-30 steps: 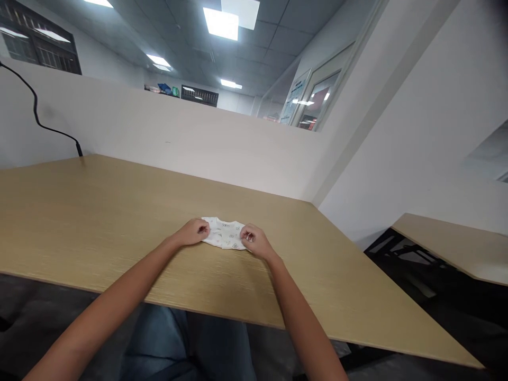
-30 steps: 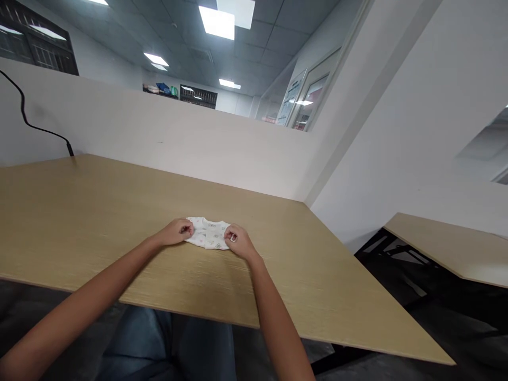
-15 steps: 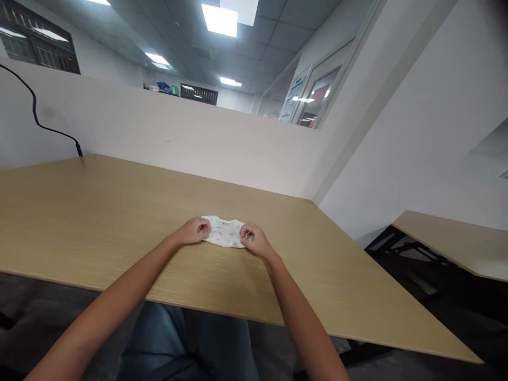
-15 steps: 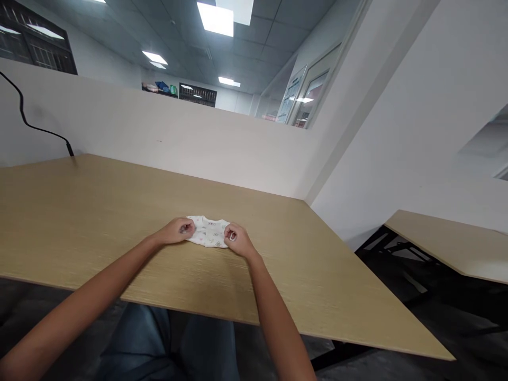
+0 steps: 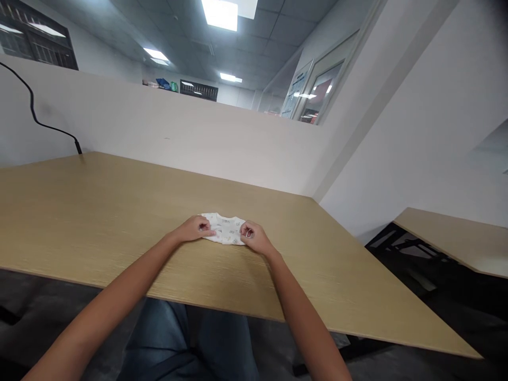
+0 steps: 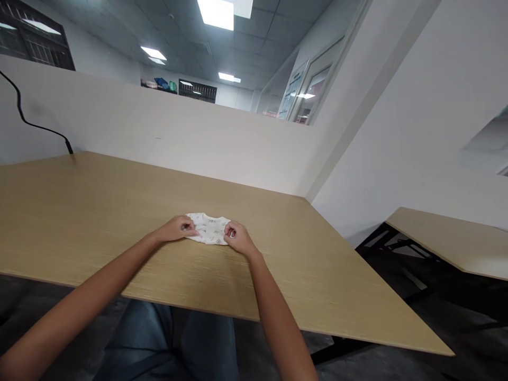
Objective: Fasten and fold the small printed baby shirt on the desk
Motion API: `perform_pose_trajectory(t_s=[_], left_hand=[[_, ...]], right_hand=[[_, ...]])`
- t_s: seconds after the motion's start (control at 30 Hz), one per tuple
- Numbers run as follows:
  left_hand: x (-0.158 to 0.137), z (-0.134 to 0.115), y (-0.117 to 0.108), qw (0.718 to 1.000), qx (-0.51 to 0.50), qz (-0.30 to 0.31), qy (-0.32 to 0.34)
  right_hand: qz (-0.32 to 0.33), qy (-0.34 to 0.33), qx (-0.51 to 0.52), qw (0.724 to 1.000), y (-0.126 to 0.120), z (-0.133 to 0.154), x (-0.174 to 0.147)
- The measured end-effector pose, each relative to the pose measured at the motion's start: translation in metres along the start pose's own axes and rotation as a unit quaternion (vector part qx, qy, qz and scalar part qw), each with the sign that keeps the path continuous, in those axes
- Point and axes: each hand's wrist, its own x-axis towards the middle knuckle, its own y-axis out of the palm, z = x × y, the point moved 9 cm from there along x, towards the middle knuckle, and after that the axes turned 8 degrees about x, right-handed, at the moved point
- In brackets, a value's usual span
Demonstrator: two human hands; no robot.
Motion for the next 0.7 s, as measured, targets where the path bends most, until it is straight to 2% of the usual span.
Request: perform_pose_trajectory(t_s=[0.23,0.7], left_hand=[[0.001,0.003,0.002,1.0,0.008,0.006,0.001],[0.001,0.007,0.005,1.0,-0.001,0.02,-0.009]], right_hand=[[0.032,0.045,0.006,0.998,0.01,-0.009,-0.002],[0.055,0.034,0.007,0.998,0.016,-0.011,0.0]])
